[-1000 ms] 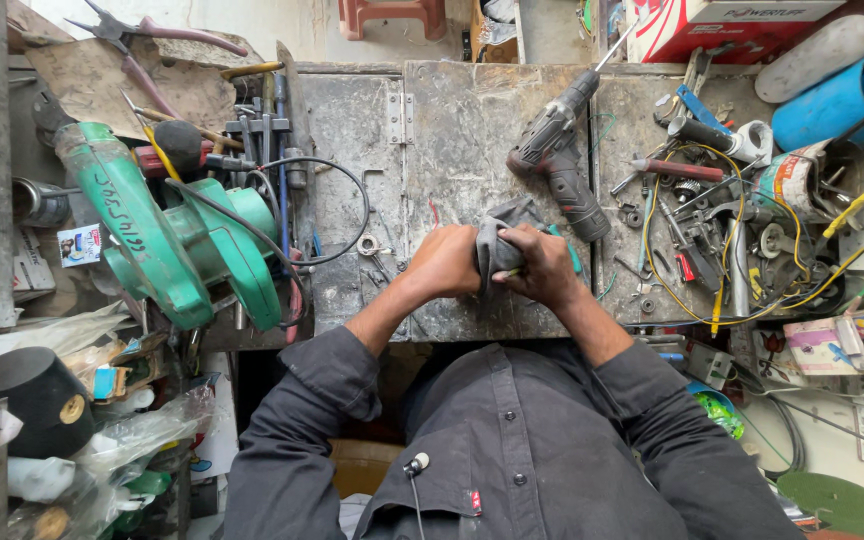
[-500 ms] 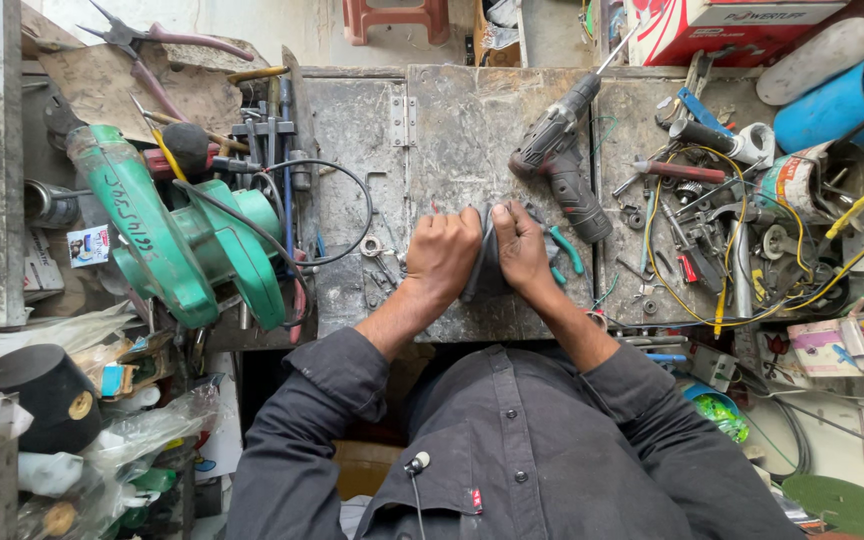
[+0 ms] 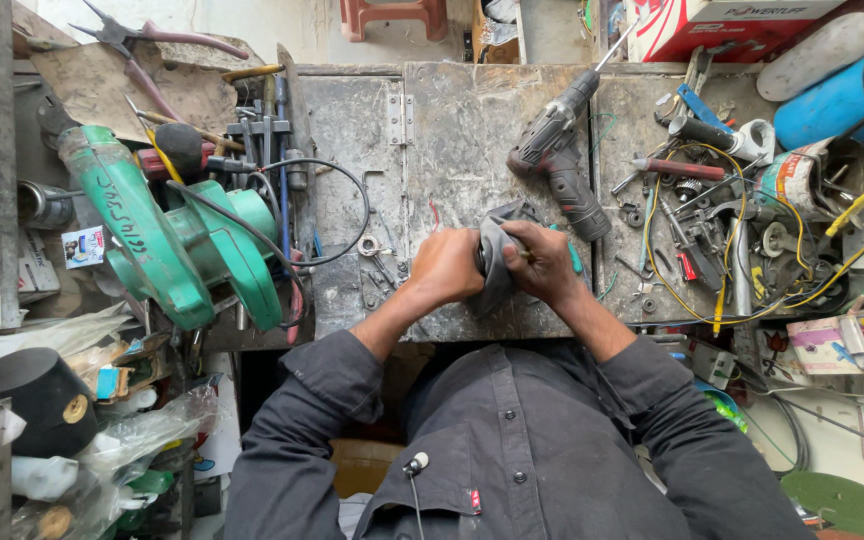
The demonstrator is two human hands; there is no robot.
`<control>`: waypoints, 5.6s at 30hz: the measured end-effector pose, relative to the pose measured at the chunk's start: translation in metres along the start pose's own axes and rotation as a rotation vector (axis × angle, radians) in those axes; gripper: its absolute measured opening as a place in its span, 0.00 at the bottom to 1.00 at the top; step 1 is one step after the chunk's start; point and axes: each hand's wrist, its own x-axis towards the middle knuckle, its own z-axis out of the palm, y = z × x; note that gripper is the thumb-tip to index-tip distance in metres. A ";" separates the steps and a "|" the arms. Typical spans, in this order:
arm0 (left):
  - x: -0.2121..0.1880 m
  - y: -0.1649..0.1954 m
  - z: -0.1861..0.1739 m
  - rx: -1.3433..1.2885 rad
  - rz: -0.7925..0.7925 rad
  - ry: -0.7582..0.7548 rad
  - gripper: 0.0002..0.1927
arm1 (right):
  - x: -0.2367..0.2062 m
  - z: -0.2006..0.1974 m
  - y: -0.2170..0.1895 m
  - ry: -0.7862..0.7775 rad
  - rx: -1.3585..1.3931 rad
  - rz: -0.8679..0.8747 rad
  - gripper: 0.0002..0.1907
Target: The person sets down a green angle grinder on a cluttered workbench, then picks up a metal drill chuck and wipes and rubs it thoroughly with a cloth, turning it to clean different sides. Near the end they hold the chuck and work on it with a small hand tool.
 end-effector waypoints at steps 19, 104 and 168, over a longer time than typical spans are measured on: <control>-0.004 0.011 0.004 0.464 0.399 0.543 0.04 | 0.031 -0.020 0.014 0.245 0.351 0.668 0.17; 0.000 -0.001 -0.007 -1.527 -0.022 -0.573 0.21 | 0.011 -0.016 -0.001 0.128 1.272 0.589 0.23; 0.008 -0.040 -0.009 0.228 0.079 0.216 0.16 | -0.002 -0.021 0.016 0.362 1.879 0.953 0.16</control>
